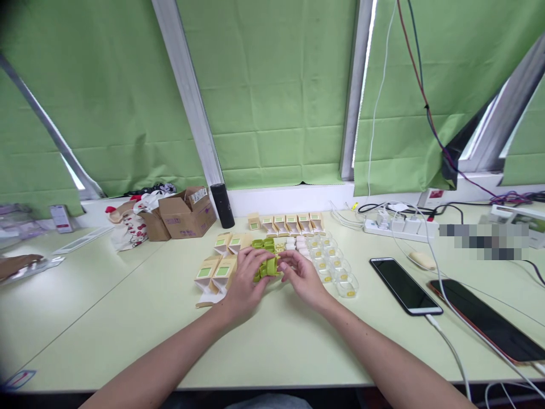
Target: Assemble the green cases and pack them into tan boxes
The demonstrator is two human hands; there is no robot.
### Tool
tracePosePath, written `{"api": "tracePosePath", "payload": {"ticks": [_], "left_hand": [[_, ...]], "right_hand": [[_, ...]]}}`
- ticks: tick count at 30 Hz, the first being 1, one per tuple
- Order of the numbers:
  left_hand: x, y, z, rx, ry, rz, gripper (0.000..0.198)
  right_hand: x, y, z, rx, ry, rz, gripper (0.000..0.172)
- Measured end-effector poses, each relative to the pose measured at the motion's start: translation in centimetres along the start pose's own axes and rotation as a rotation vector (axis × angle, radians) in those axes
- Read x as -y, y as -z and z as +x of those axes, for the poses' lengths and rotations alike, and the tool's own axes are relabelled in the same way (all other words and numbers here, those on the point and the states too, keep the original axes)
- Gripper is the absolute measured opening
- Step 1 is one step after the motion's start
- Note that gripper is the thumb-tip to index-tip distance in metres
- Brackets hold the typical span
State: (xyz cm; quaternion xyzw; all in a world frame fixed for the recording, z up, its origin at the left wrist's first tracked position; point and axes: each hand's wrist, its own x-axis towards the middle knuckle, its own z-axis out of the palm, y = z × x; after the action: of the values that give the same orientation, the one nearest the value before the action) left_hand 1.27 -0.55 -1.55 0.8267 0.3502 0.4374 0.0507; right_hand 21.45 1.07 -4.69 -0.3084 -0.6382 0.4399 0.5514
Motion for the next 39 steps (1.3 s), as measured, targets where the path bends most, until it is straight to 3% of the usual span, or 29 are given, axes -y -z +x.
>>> {"api": "tracePosePath", "payload": {"ticks": [3,7,13,21,29,39], "left_hand": [[0.3,0.0,0.1,-0.049,0.157,-0.113,0.044],[1.0,-0.3,0.2,-0.111,0.344,-0.233,0.046],[2.3,-0.8,0.5,-0.112,0.388,-0.435,0.049],[1.9,-0.6,0.5,-0.143,0.404,-0.484,0.048],[1.8,-0.6,0.4,-0.136,0.384,-0.463,0.047],[1.7,-0.6,0.3,-0.170,0.342,-0.420,0.043]], "right_hand": [[0.3,0.4,-0.2,-0.011,0.153,-0.390,0.015],[0.8,0.5,-0.5,0.115,0.330,-0.791,0.022],[1.3,-0.2,-1.0,0.280,0.266,-1.013,0.027],[1.9,-0.3,-1.3,0.362,0.232,-1.152,0.038],[0.8,-0.2,-1.1,0.374,0.269,-1.190,0.058],[0.7,-0.1,-0.7,0.329,0.295,-1.176,0.052]]}}
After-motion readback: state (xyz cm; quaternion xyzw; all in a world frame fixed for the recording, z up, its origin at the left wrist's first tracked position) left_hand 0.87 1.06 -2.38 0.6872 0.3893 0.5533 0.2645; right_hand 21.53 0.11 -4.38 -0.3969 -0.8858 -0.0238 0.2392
